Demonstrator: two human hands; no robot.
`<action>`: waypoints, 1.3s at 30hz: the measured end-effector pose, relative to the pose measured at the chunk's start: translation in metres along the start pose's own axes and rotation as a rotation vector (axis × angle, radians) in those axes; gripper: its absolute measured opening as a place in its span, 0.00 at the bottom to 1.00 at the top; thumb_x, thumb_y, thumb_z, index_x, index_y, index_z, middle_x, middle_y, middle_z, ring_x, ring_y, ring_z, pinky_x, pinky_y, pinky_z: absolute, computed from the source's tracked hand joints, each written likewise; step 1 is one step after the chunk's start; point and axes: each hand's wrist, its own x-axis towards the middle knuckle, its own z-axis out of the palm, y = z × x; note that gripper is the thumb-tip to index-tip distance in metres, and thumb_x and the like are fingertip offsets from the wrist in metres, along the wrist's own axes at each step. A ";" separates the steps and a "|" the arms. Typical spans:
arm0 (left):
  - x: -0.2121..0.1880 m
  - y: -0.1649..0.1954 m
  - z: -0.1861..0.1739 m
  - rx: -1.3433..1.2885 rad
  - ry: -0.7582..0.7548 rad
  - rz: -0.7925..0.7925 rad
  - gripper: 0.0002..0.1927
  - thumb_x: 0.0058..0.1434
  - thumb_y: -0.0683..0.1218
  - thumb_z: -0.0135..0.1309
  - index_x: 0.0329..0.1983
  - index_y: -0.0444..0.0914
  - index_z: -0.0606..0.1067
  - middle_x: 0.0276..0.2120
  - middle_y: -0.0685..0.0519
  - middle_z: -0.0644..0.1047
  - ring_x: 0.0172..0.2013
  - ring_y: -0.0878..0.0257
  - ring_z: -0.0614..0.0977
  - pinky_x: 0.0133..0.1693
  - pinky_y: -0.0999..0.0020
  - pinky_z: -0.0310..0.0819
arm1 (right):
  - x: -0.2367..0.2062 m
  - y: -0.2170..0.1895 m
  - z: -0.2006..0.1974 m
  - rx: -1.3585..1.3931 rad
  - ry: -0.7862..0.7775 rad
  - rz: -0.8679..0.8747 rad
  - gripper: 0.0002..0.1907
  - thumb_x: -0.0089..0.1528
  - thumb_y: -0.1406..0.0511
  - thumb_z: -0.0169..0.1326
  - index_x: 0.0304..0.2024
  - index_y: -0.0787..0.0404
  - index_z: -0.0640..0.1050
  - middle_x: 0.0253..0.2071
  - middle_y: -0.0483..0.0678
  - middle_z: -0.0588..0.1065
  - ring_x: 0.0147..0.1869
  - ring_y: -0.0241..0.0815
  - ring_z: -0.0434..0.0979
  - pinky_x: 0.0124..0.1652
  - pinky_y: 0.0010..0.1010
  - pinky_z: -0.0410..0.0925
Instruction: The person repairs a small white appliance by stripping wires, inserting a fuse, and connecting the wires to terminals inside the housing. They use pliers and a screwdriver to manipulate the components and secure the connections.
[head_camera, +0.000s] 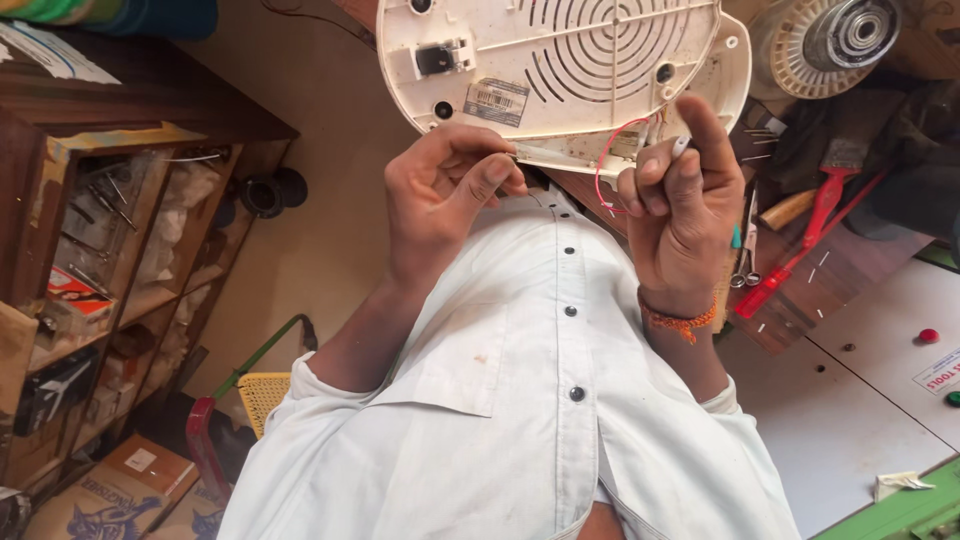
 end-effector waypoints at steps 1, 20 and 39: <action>0.003 0.000 -0.002 -0.027 -0.032 -0.035 0.09 0.73 0.45 0.58 0.49 0.34 0.76 0.36 0.51 0.82 0.38 0.65 0.85 0.38 0.75 0.77 | -0.001 -0.001 -0.001 0.003 0.007 0.006 0.23 0.77 0.67 0.56 0.72 0.66 0.67 0.39 0.49 0.77 0.35 0.29 0.69 0.39 0.25 0.65; -0.017 0.002 -0.017 -0.182 0.074 -0.049 0.13 0.72 0.48 0.58 0.47 0.34 0.73 0.31 0.52 0.77 0.30 0.65 0.81 0.33 0.72 0.77 | -0.027 0.000 -0.069 -0.081 0.142 -0.082 0.11 0.71 0.64 0.61 0.48 0.64 0.75 0.36 0.49 0.78 0.33 0.34 0.73 0.41 0.29 0.70; 0.015 -0.017 0.116 0.288 -0.554 0.036 0.16 0.68 0.41 0.60 0.58 0.37 0.77 0.44 0.52 0.81 0.44 0.65 0.84 0.46 0.71 0.81 | -0.061 -0.019 -0.068 -0.056 0.152 -0.101 0.22 0.66 0.67 0.67 0.57 0.67 0.72 0.39 0.51 0.79 0.42 0.39 0.81 0.47 0.27 0.75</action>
